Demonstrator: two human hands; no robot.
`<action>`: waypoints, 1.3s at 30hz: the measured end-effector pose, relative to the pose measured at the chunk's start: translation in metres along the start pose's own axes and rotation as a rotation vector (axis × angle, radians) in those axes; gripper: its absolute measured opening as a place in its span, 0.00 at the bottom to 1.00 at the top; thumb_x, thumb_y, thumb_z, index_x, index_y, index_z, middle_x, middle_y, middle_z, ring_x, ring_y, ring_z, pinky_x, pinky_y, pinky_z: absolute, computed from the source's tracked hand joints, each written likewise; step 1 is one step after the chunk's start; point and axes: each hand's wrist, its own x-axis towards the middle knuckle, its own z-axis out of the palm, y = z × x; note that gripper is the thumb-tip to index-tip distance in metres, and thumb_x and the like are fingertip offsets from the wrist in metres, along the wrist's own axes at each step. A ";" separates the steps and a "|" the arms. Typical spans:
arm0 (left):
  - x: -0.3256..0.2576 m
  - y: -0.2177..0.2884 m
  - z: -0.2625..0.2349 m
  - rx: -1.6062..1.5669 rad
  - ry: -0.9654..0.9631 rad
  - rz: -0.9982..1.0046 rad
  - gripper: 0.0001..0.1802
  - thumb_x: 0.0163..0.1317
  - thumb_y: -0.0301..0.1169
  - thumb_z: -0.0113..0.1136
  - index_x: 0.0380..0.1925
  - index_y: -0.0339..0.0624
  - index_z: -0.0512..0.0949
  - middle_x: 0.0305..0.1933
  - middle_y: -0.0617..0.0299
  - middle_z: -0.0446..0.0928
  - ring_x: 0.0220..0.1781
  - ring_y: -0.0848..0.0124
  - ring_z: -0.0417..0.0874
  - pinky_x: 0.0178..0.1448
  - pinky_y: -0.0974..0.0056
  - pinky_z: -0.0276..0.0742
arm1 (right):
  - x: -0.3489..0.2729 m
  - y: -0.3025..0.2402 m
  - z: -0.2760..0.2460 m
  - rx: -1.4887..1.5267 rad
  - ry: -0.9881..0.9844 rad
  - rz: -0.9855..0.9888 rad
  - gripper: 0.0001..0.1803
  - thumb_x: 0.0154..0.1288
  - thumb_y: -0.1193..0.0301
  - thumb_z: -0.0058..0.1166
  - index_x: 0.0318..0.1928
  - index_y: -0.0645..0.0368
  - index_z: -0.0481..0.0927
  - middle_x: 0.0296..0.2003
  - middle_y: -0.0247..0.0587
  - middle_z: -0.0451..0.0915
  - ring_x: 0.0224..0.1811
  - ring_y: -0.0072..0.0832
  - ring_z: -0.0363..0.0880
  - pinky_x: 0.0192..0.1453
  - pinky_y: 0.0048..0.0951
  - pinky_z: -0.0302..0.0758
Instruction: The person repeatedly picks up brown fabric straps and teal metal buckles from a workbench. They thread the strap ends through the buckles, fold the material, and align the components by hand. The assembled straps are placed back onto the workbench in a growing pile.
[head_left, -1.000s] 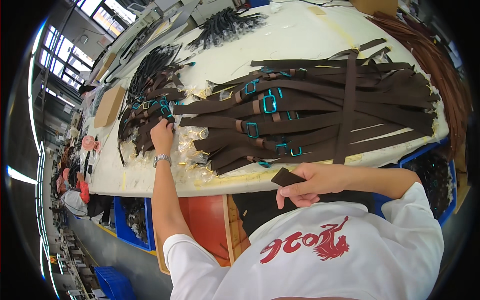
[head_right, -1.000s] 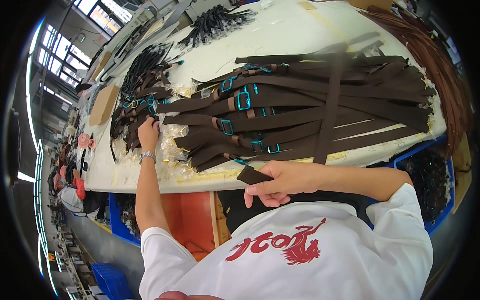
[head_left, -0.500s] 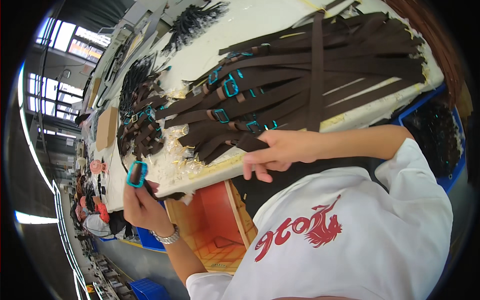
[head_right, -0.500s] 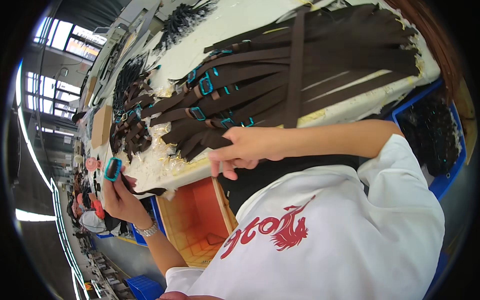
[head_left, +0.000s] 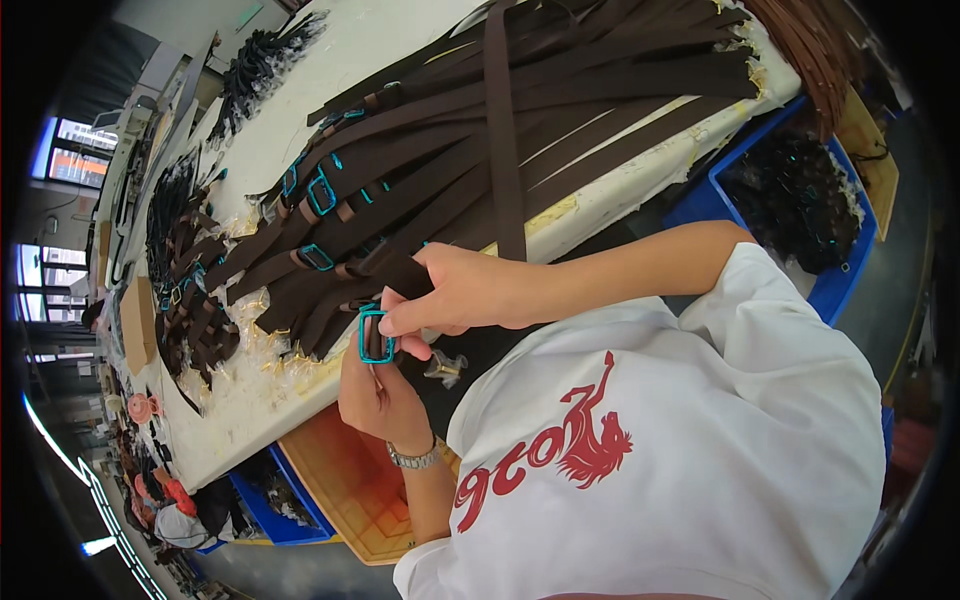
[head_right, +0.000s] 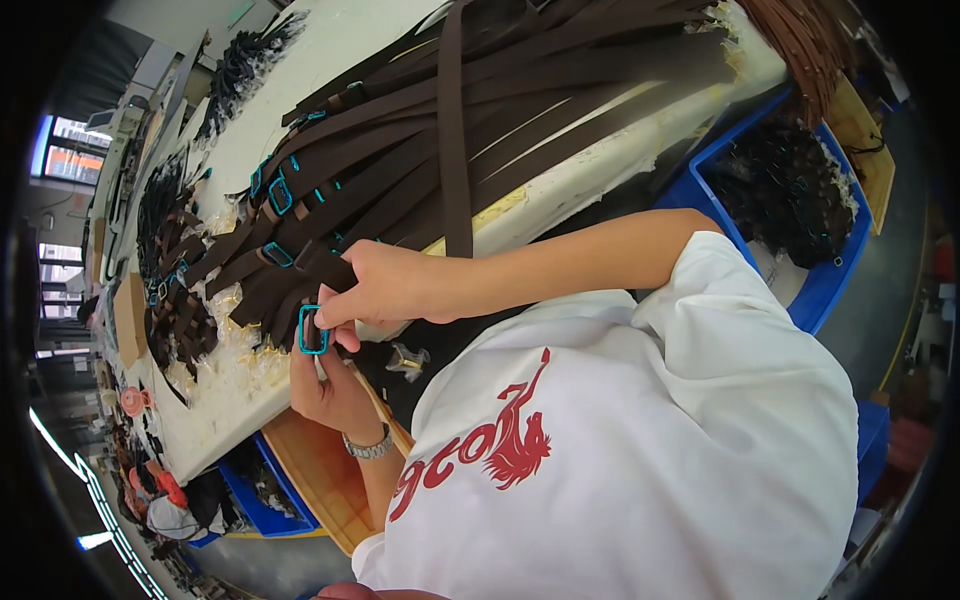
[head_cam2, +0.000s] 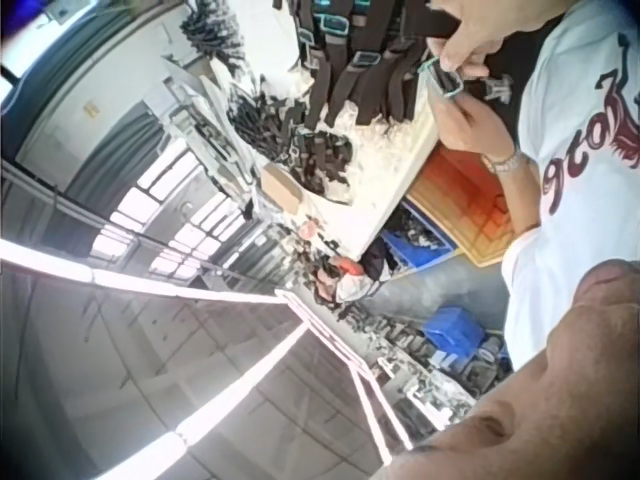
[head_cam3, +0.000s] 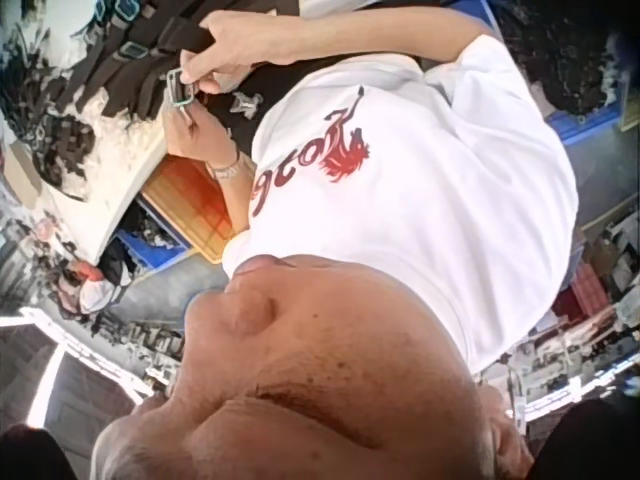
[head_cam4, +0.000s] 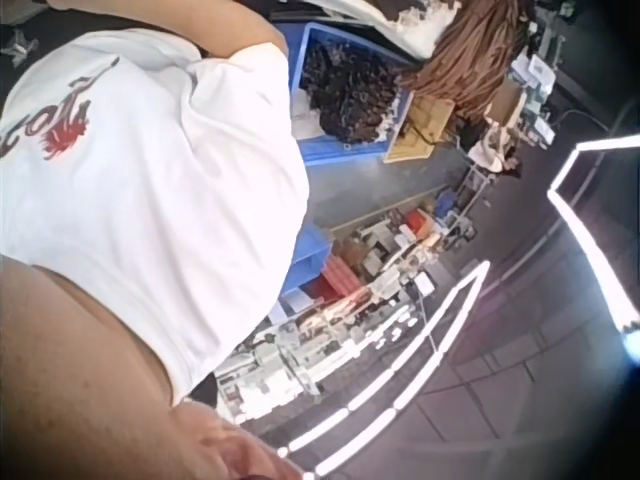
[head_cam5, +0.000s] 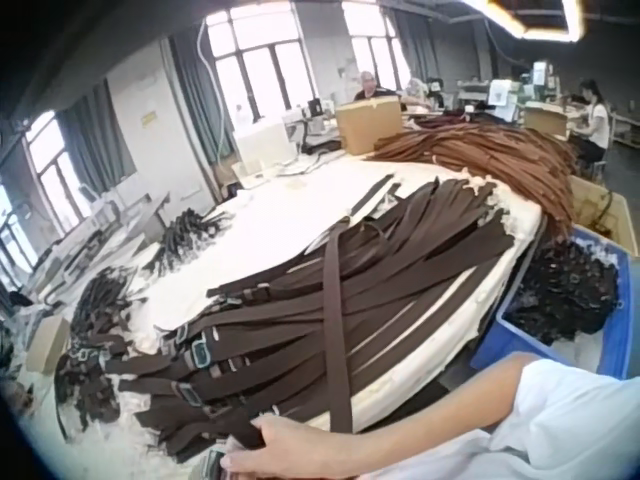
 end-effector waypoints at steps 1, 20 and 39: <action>0.009 0.012 -0.003 -0.079 -0.043 -0.028 0.19 0.68 0.14 0.66 0.59 0.30 0.85 0.55 0.52 0.90 0.56 0.64 0.91 0.57 0.59 0.86 | -0.001 -0.003 0.000 -0.084 0.014 -0.043 0.12 0.74 0.63 0.66 0.39 0.58 0.83 0.24 0.34 0.84 0.21 0.14 0.67 0.26 0.23 0.62; 0.017 0.016 -0.020 -0.014 -0.189 0.101 0.33 0.47 0.30 0.88 0.55 0.36 0.85 0.46 0.57 0.88 0.32 0.66 0.80 0.34 0.64 0.75 | -0.014 -0.006 -0.023 -0.003 -0.070 0.104 0.21 0.89 0.54 0.48 0.53 0.65 0.72 0.31 0.42 0.85 0.21 0.20 0.76 0.22 0.25 0.75; 0.009 0.012 -0.032 -0.434 -0.535 -0.224 0.36 0.44 0.29 0.86 0.57 0.33 0.88 0.54 0.53 0.91 0.51 0.60 0.90 0.56 0.61 0.84 | -0.041 0.021 -0.012 0.065 -0.239 0.401 0.21 0.87 0.57 0.49 0.39 0.59 0.82 0.21 0.27 0.73 0.20 0.14 0.61 0.25 0.22 0.58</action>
